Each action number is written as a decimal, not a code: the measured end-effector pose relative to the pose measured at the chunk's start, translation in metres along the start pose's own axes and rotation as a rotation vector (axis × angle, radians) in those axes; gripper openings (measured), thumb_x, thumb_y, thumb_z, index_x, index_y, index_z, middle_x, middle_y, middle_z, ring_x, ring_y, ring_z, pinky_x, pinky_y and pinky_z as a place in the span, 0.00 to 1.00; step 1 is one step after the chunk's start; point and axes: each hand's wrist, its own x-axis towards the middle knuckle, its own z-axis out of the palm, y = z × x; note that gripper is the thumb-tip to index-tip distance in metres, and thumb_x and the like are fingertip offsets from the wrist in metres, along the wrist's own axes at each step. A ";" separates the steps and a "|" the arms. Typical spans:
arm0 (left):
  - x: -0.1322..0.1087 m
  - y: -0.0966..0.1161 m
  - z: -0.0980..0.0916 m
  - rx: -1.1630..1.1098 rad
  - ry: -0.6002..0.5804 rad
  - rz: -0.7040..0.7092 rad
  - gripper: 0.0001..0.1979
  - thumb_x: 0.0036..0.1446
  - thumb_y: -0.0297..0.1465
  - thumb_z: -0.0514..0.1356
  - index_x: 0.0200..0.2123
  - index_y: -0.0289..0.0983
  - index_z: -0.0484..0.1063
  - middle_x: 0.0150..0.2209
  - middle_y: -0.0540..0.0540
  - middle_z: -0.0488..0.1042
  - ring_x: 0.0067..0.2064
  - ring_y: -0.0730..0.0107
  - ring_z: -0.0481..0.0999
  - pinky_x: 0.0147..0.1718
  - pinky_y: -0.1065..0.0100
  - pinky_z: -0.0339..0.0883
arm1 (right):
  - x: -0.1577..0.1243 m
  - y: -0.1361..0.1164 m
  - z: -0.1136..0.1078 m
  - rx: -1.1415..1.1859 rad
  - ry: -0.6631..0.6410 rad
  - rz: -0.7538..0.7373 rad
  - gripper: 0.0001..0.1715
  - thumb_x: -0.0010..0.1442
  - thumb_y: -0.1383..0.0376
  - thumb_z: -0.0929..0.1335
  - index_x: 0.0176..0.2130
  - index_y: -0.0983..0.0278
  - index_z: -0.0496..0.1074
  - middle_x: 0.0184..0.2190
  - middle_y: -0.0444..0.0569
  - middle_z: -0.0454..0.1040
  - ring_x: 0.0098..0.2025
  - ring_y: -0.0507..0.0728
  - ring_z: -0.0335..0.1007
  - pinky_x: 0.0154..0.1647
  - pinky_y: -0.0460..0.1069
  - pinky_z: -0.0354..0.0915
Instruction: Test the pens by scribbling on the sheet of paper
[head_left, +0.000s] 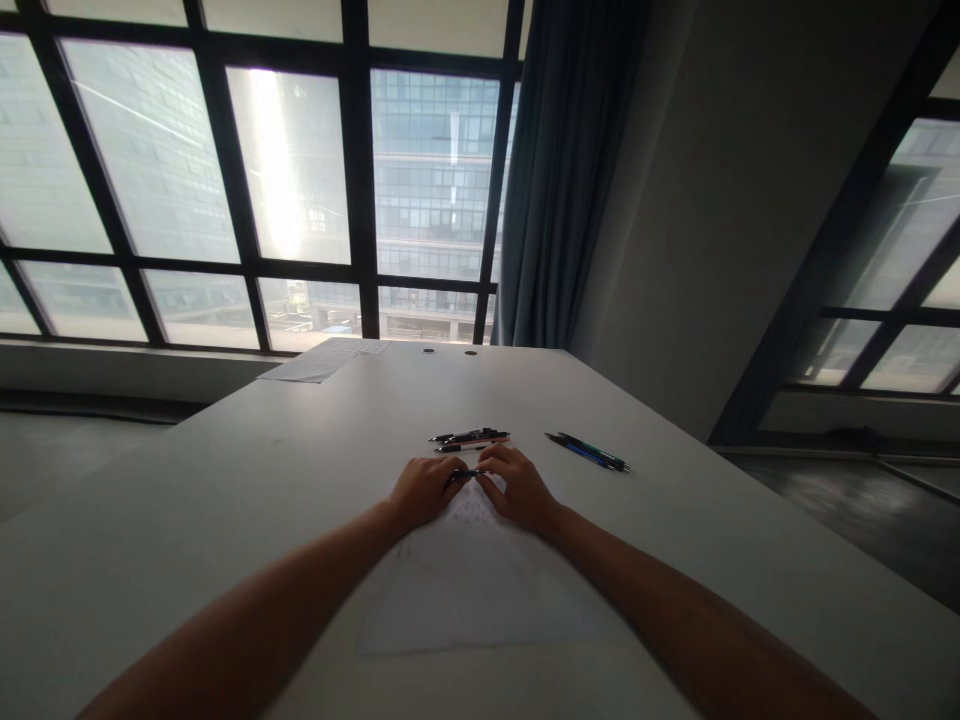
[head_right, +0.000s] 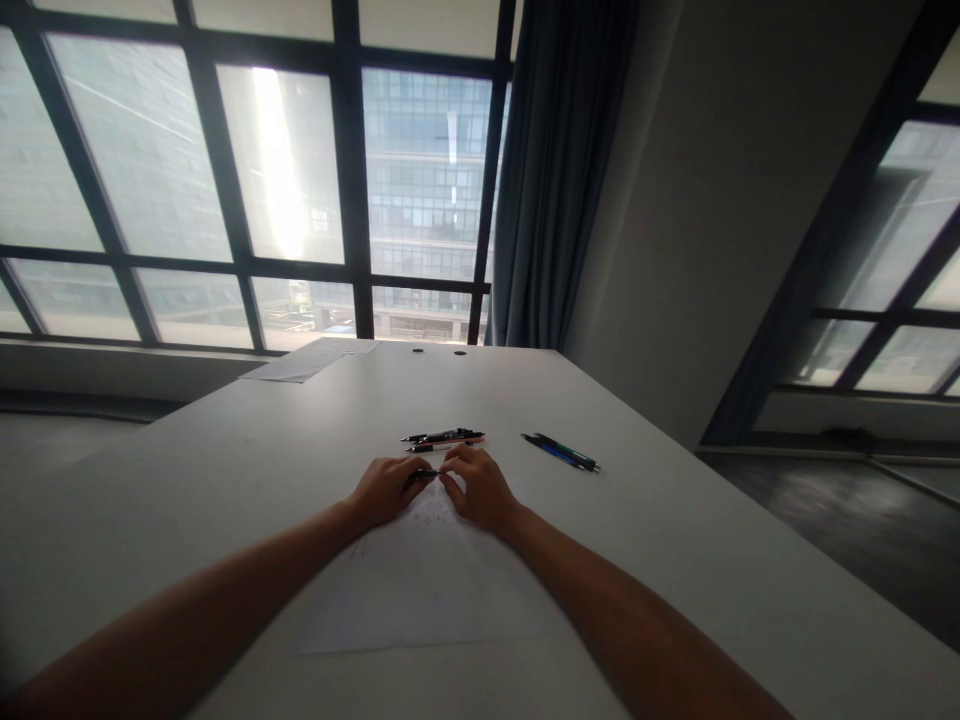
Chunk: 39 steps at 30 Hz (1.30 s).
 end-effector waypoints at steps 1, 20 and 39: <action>0.000 0.001 -0.001 0.004 -0.003 -0.016 0.09 0.61 0.35 0.55 0.40 0.40 0.73 0.35 0.48 0.80 0.33 0.67 0.78 0.33 0.70 0.65 | 0.000 0.001 0.000 -0.025 0.010 0.026 0.05 0.58 0.69 0.66 0.36 0.63 0.72 0.39 0.50 0.72 0.41 0.56 0.68 0.44 0.52 0.62; 0.002 0.007 -0.005 0.054 -0.092 -0.115 0.13 0.61 0.40 0.53 0.41 0.40 0.72 0.38 0.47 0.79 0.35 0.65 0.77 0.33 0.69 0.64 | -0.004 0.024 -0.006 -0.355 0.083 0.397 0.10 0.49 0.72 0.65 0.34 0.65 0.71 0.42 0.54 0.71 0.45 0.60 0.64 0.46 0.55 0.56; 0.003 0.008 -0.008 0.080 -0.094 -0.103 0.16 0.64 0.40 0.49 0.39 0.41 0.74 0.38 0.47 0.77 0.39 0.65 0.76 0.37 0.69 0.66 | 0.000 0.006 -0.002 -0.104 0.072 -0.014 0.09 0.64 0.66 0.63 0.36 0.63 0.72 0.36 0.51 0.74 0.42 0.57 0.68 0.45 0.53 0.60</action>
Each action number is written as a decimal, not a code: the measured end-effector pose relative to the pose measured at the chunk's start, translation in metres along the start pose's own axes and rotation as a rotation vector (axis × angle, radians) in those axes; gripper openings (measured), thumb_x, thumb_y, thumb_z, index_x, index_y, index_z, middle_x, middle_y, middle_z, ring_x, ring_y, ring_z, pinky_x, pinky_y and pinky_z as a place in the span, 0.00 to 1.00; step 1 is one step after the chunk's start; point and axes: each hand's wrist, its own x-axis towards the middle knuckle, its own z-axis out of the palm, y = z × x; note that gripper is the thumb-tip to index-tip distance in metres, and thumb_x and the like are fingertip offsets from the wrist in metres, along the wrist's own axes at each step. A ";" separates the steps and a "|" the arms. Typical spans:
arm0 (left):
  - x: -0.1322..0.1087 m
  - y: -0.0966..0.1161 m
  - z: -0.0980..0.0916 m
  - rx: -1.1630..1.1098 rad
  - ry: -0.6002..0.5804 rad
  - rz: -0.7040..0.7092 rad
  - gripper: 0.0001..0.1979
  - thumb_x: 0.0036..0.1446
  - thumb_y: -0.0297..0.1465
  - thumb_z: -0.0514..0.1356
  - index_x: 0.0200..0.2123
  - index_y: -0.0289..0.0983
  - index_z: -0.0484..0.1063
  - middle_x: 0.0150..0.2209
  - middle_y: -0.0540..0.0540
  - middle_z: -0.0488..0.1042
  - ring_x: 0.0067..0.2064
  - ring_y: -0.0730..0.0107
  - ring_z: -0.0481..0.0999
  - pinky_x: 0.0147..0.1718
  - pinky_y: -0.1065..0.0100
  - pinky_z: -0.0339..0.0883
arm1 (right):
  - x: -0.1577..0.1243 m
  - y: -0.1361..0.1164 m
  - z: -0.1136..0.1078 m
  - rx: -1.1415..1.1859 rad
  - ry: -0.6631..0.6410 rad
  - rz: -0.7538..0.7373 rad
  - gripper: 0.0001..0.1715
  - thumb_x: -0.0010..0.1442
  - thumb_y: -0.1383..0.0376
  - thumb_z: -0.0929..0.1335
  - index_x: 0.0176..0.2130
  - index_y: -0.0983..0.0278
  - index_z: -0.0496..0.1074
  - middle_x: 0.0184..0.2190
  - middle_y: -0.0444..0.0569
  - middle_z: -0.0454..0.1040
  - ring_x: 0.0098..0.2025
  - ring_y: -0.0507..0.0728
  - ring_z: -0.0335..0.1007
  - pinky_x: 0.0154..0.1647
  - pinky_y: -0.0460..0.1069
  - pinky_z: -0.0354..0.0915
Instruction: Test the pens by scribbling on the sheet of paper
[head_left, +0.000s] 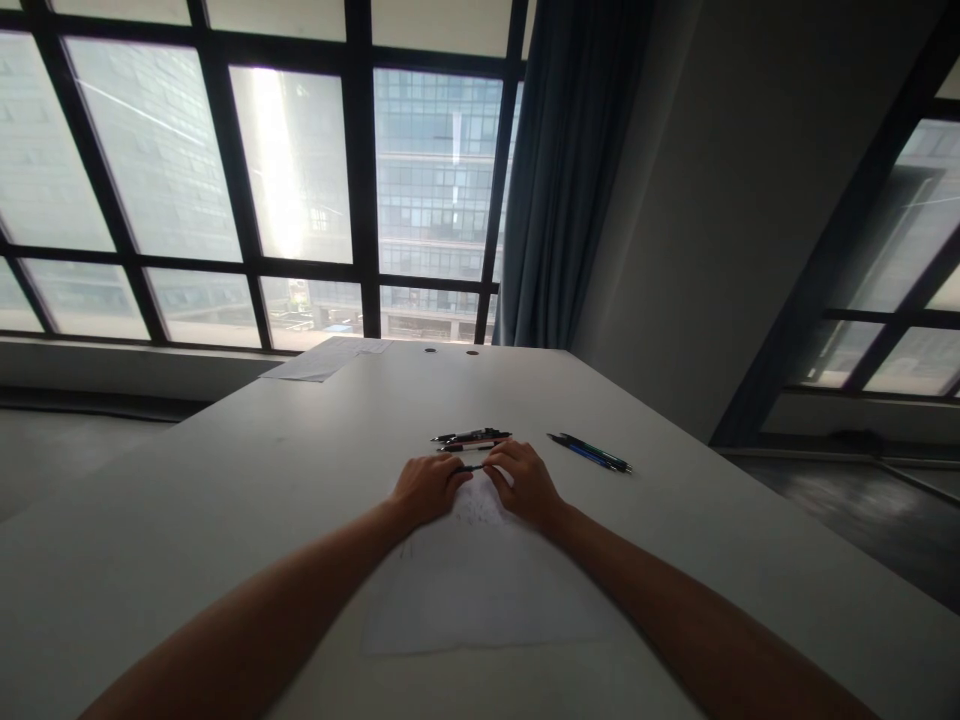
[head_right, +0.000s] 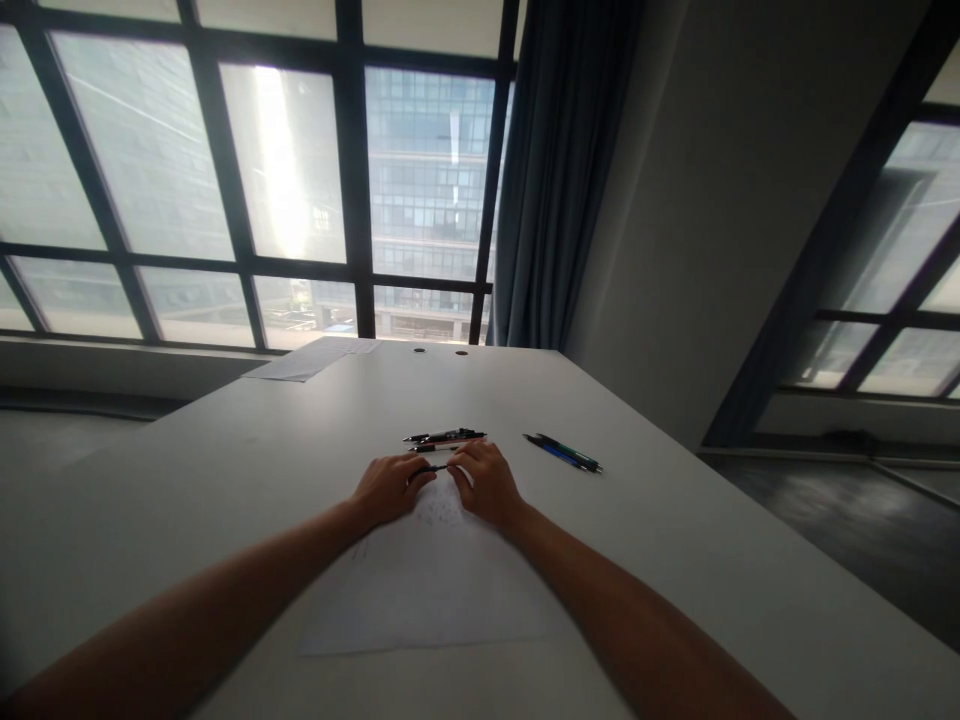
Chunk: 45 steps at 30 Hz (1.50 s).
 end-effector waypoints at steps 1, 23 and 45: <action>0.000 -0.001 0.001 -0.004 0.011 0.000 0.15 0.65 0.39 0.49 0.43 0.42 0.74 0.41 0.47 0.77 0.41 0.65 0.76 0.38 0.68 0.67 | 0.000 0.000 -0.001 -0.009 0.007 0.043 0.09 0.64 0.66 0.62 0.35 0.63 0.71 0.36 0.51 0.74 0.43 0.58 0.68 0.44 0.53 0.60; 0.002 0.004 -0.003 0.002 0.045 -0.093 0.14 0.66 0.38 0.47 0.41 0.40 0.71 0.40 0.46 0.77 0.39 0.65 0.77 0.37 0.68 0.66 | -0.001 0.005 -0.004 0.029 0.073 0.256 0.07 0.59 0.68 0.61 0.32 0.63 0.66 0.36 0.49 0.72 0.34 0.54 0.66 0.40 0.50 0.57; 0.002 0.003 -0.003 0.026 0.100 -0.163 0.13 0.62 0.40 0.53 0.40 0.39 0.71 0.37 0.45 0.77 0.39 0.64 0.75 0.38 0.66 0.64 | 0.000 0.005 -0.003 -0.209 -0.161 0.199 0.03 0.56 0.70 0.68 0.33 0.64 0.72 0.36 0.49 0.72 0.43 0.57 0.66 0.44 0.52 0.56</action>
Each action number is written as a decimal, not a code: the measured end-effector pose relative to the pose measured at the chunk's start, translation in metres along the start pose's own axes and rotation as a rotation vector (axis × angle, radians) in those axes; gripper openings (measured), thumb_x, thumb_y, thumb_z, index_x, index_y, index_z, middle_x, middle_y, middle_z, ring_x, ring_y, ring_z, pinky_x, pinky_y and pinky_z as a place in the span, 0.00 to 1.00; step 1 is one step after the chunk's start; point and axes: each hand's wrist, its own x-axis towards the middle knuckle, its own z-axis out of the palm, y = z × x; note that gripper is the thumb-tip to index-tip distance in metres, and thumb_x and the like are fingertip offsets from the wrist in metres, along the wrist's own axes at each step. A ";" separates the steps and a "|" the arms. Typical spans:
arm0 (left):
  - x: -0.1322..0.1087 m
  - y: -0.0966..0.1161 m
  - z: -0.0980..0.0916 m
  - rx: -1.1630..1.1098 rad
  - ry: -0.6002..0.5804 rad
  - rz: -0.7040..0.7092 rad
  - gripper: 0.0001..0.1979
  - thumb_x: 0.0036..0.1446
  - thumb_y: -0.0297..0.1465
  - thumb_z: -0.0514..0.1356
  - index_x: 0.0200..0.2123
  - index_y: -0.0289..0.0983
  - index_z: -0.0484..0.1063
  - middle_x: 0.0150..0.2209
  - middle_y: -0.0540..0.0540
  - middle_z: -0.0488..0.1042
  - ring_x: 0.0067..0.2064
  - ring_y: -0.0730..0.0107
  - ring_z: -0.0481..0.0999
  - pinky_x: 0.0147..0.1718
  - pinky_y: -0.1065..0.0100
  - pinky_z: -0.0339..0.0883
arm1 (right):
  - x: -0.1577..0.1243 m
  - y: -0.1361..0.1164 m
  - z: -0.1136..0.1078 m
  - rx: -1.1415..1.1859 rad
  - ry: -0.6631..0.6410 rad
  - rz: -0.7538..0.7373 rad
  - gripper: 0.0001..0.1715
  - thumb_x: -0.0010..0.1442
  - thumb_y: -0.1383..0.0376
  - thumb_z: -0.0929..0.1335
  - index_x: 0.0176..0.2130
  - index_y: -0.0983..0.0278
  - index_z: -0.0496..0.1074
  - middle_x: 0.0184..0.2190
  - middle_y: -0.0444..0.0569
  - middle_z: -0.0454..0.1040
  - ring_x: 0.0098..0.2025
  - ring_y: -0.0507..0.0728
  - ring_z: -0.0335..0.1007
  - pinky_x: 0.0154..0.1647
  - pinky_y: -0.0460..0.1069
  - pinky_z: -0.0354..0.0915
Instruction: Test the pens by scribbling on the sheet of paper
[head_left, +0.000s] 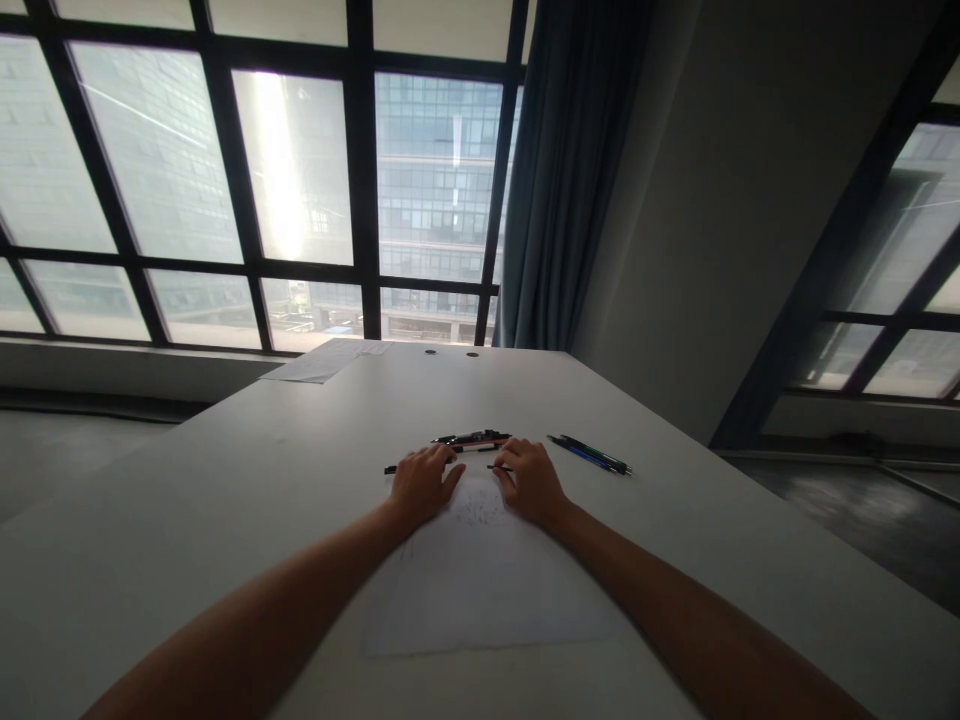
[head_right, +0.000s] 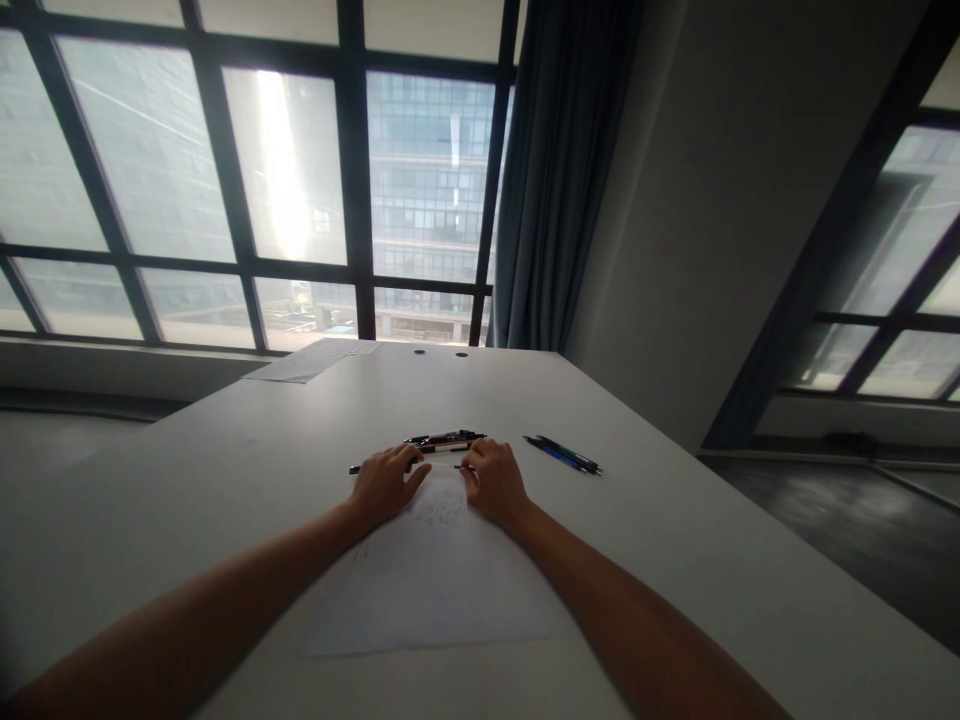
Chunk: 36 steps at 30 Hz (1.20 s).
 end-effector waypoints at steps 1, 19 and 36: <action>0.000 0.000 0.001 0.006 0.007 -0.008 0.12 0.63 0.38 0.51 0.40 0.38 0.71 0.38 0.45 0.77 0.40 0.64 0.75 0.39 0.65 0.64 | 0.000 0.002 0.001 -0.026 -0.012 0.035 0.02 0.55 0.70 0.68 0.32 0.64 0.72 0.36 0.49 0.72 0.42 0.57 0.66 0.44 0.52 0.55; -0.001 -0.007 0.005 -0.070 -0.099 0.193 0.18 0.52 0.23 0.52 0.44 0.39 0.73 0.43 0.44 0.77 0.47 0.60 0.72 0.47 0.58 0.63 | 0.001 0.011 0.005 -0.011 0.059 0.199 0.09 0.59 0.69 0.63 0.32 0.64 0.73 0.37 0.50 0.73 0.42 0.57 0.65 0.44 0.52 0.53; -0.002 0.000 -0.002 -0.047 -0.134 0.179 0.12 0.47 0.26 0.55 0.34 0.39 0.76 0.40 0.45 0.77 0.46 0.58 0.71 0.46 0.58 0.62 | -0.002 0.012 0.007 0.019 -0.028 0.050 0.07 0.57 0.67 0.67 0.34 0.63 0.76 0.42 0.51 0.71 0.46 0.58 0.63 0.47 0.53 0.55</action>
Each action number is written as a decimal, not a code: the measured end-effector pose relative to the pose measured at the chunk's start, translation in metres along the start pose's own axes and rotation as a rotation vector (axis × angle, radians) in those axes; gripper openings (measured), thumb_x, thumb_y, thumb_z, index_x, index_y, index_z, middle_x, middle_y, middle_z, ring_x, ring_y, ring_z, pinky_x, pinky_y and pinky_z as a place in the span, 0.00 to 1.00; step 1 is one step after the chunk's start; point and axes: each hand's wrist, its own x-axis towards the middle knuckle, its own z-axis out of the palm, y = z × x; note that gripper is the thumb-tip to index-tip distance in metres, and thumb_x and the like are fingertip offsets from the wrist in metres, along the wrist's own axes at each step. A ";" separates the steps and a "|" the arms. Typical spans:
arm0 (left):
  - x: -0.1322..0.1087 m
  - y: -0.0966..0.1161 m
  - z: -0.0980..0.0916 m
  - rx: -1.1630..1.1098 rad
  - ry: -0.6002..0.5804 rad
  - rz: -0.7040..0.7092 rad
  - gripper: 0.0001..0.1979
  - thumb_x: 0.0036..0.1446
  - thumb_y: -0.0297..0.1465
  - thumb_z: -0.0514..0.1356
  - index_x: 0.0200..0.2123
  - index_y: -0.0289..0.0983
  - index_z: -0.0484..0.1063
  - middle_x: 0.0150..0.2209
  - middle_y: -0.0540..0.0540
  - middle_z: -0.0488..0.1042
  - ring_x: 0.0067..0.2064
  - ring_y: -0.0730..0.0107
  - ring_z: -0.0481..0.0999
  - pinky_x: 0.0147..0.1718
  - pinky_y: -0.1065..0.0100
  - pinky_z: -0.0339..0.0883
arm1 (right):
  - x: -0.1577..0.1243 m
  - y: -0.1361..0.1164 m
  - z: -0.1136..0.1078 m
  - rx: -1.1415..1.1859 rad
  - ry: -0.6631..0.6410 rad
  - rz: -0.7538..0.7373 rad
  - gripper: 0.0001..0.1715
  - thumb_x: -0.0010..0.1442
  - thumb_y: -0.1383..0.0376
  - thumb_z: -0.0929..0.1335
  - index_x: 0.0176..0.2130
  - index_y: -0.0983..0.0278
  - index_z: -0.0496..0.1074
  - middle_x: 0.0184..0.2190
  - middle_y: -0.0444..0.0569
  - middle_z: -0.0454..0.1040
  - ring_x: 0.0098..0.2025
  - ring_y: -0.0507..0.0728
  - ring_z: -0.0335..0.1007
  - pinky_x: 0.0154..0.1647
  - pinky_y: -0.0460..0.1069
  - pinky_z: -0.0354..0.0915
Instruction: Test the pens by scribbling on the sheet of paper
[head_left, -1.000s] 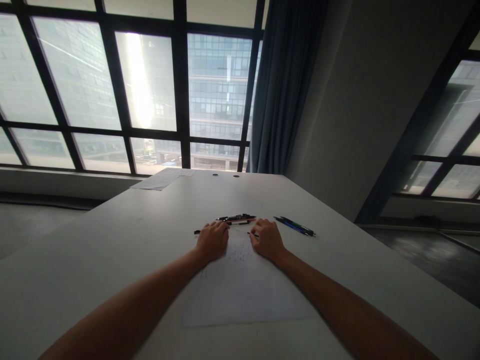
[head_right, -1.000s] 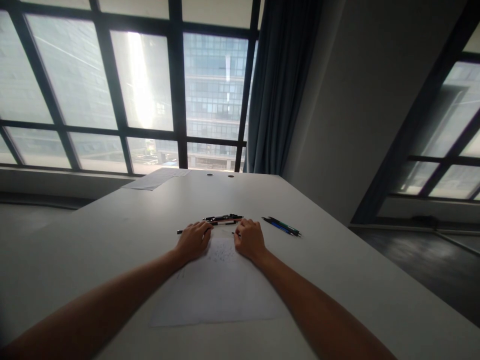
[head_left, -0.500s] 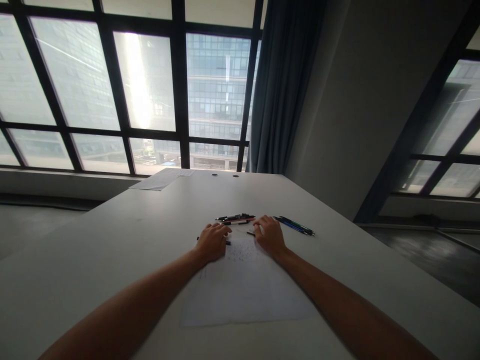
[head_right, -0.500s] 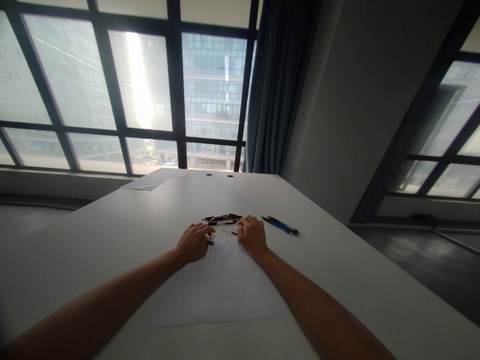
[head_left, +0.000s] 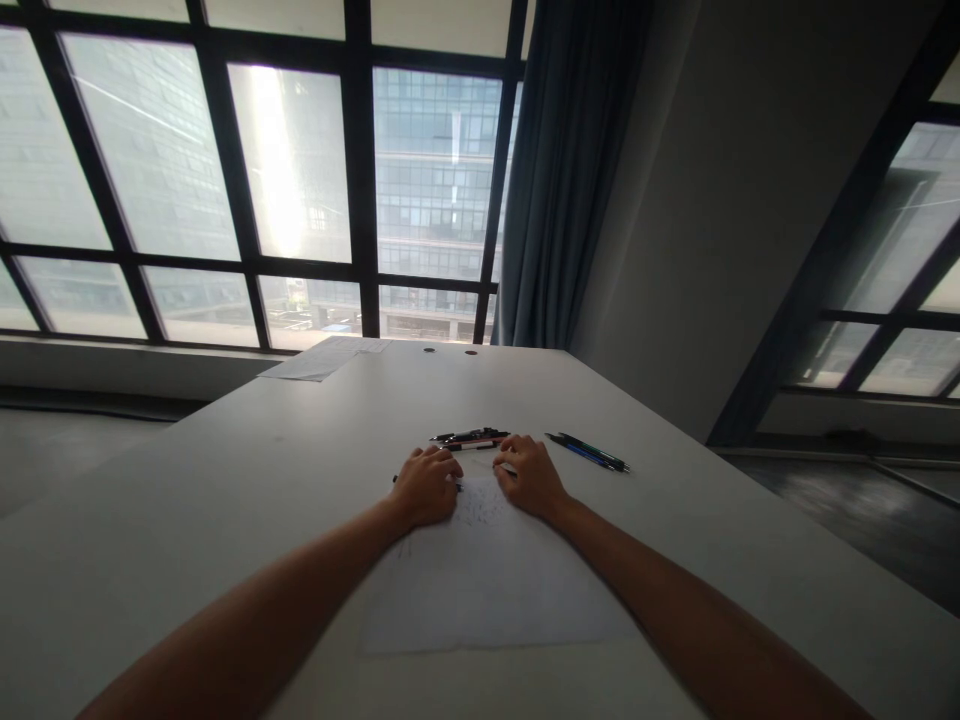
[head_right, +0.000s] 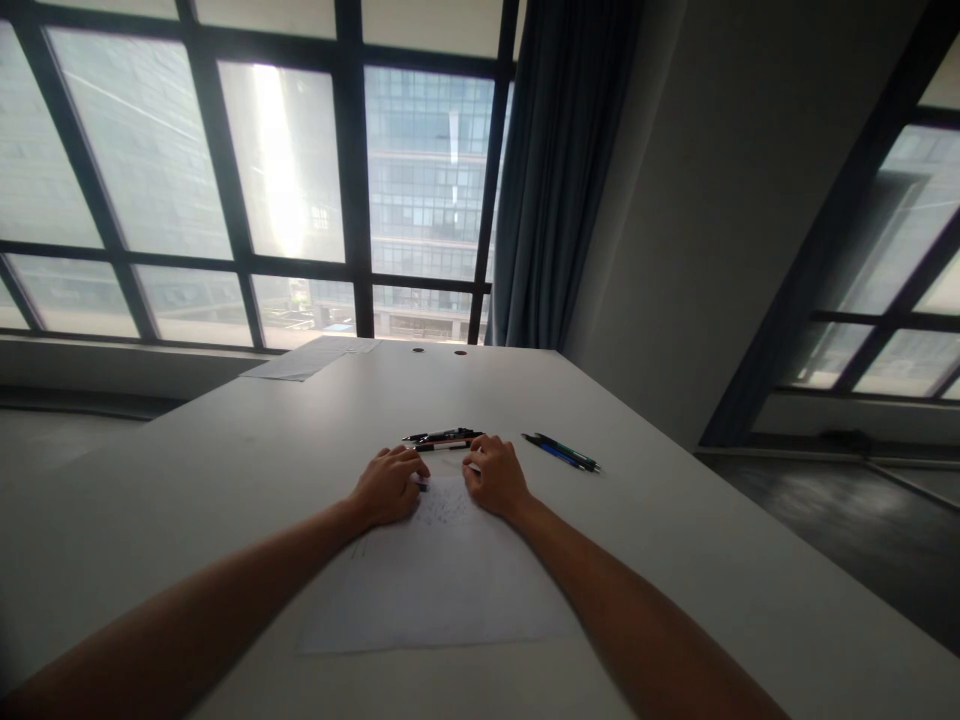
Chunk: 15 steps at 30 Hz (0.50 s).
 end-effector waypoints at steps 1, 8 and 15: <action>0.000 0.000 0.001 -0.004 0.003 0.006 0.11 0.47 0.26 0.56 0.33 0.39 0.76 0.39 0.46 0.77 0.45 0.58 0.71 0.46 0.58 0.61 | 0.000 0.000 0.000 -0.003 -0.011 -0.017 0.07 0.56 0.67 0.67 0.34 0.63 0.77 0.43 0.51 0.71 0.46 0.58 0.63 0.47 0.53 0.55; 0.000 -0.004 0.006 -0.037 0.028 0.095 0.10 0.48 0.26 0.56 0.33 0.38 0.75 0.37 0.45 0.76 0.44 0.59 0.71 0.46 0.57 0.61 | 0.001 -0.002 -0.002 -0.009 -0.048 -0.028 0.04 0.55 0.68 0.68 0.30 0.64 0.75 0.41 0.52 0.72 0.46 0.60 0.63 0.46 0.54 0.56; 0.002 -0.009 0.011 -0.039 0.147 0.058 0.11 0.58 0.24 0.50 0.41 0.37 0.69 0.41 0.43 0.74 0.44 0.60 0.72 0.45 0.58 0.62 | 0.002 -0.003 -0.004 0.071 0.091 -0.047 0.05 0.57 0.73 0.65 0.33 0.65 0.69 0.35 0.50 0.72 0.39 0.57 0.65 0.43 0.52 0.56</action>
